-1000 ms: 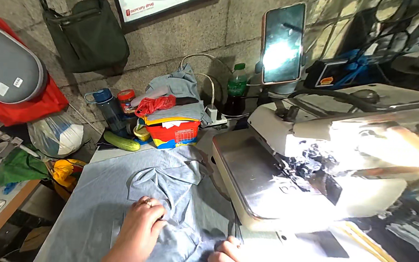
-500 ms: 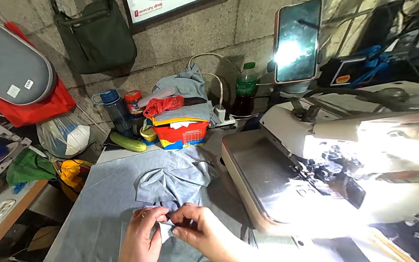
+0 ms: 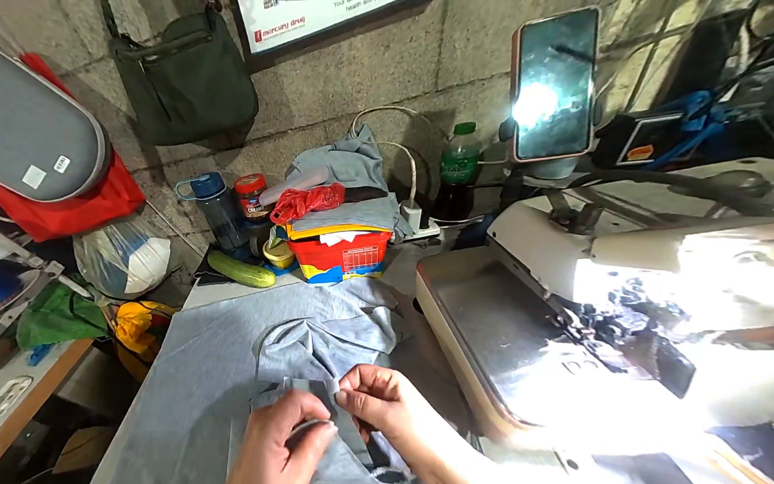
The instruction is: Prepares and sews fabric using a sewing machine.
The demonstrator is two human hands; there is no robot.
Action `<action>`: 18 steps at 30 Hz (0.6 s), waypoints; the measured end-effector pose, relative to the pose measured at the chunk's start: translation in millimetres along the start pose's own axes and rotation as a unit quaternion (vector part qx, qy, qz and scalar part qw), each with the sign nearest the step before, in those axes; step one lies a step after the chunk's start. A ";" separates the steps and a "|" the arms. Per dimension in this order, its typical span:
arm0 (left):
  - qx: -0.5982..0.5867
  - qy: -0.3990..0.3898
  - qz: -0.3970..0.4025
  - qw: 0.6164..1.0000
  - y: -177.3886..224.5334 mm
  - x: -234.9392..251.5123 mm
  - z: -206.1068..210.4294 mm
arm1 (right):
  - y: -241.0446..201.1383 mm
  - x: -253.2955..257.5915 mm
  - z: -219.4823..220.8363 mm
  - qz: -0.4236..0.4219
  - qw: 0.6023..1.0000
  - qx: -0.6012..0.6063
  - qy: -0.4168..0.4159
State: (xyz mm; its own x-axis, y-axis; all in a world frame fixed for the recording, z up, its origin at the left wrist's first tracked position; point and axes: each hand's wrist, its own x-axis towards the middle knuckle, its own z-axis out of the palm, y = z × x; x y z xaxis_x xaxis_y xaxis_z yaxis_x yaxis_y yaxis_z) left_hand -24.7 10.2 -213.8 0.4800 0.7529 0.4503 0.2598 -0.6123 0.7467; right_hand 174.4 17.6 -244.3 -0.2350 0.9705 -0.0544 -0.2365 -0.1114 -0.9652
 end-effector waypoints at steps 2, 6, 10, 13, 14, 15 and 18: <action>-0.001 0.011 0.013 1.000 -11.8 9.4 3.7 | -0.6 -2.7 0.7 -0.066 0.996 -0.045 -0.026; 0.003 0.013 0.037 0.999 -21.5 20.5 3.5 | 2.2 -6.4 -0.2 -0.151 0.983 -0.097 -0.033; 0.003 0.015 0.059 0.998 -24.7 25.8 1.8 | 2.3 -9.5 -1.4 -0.178 0.976 -0.119 -0.033; -0.013 -0.001 0.068 0.998 -25.7 28.0 -0.1 | 1.8 -10.9 -2.0 -0.198 0.970 -0.134 -0.036; -0.019 -0.012 0.065 0.998 -25.6 28.9 -1.1 | 1.1 -11.2 -2.5 -0.207 0.968 -0.140 -0.039; -0.022 -0.032 0.059 0.998 -25.4 29.9 -2.5 | 0.1 -11.4 -3.3 -0.218 0.964 -0.149 -0.042; -0.018 -0.120 0.036 0.992 -19.1 35.8 -8.8 | -3.9 -13.1 -5.6 -0.261 0.949 -0.170 -0.044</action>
State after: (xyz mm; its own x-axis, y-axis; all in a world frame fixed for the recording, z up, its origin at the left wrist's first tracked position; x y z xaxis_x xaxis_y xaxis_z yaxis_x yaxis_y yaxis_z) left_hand -19.8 51.0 -207.6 0.6832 0.6260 0.3761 0.1905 -0.6500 0.7357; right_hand 183.7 6.5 -241.2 -0.2511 0.8509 0.4615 -0.0274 0.4703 -0.8821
